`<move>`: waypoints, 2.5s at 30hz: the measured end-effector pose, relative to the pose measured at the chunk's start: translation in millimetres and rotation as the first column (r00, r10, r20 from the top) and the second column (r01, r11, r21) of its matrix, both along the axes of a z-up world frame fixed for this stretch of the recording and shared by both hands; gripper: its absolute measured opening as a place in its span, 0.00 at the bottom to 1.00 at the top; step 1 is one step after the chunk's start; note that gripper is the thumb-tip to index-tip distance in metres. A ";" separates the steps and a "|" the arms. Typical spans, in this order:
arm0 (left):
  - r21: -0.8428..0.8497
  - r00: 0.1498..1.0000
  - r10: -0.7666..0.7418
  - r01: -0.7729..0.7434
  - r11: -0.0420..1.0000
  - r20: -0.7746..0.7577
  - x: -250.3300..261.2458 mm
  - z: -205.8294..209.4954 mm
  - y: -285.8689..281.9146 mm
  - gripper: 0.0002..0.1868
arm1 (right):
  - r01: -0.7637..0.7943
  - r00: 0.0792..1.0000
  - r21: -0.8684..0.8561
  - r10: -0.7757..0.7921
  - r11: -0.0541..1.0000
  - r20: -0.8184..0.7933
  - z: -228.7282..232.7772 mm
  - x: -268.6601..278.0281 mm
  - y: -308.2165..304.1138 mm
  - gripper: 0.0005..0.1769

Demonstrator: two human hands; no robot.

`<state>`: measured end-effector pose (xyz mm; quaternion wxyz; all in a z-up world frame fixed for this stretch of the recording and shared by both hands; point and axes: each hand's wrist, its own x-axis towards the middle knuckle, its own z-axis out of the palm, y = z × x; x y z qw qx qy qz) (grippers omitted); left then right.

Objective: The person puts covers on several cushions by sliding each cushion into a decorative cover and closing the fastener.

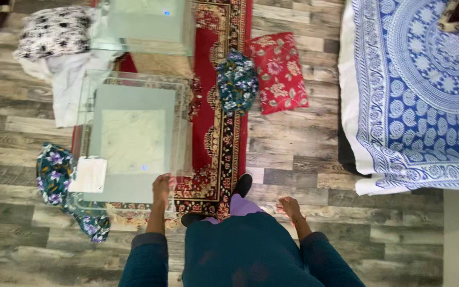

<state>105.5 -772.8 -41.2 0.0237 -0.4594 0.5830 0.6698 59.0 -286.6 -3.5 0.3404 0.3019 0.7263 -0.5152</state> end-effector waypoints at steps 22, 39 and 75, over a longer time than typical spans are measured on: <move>-0.269 0.725 -0.591 0.684 0.678 0.354 -234.6 -42.8 201.0 0.17 | 0.269 0.937 -0.002 -0.261 0.963 0.232 -26.7 -142.1 126.9 0.19; -0.400 0.582 -0.783 0.786 0.471 0.221 -630.7 -172.1 226.7 0.15 | 0.315 0.918 -0.141 -0.339 0.939 -0.205 -192.1 -602.8 179.3 0.14; -0.058 0.805 -0.535 0.565 0.823 0.258 -707.6 -366.5 391.6 0.31 | 0.708 0.593 -0.229 -0.738 0.668 -0.322 -267.6 -741.1 111.6 0.19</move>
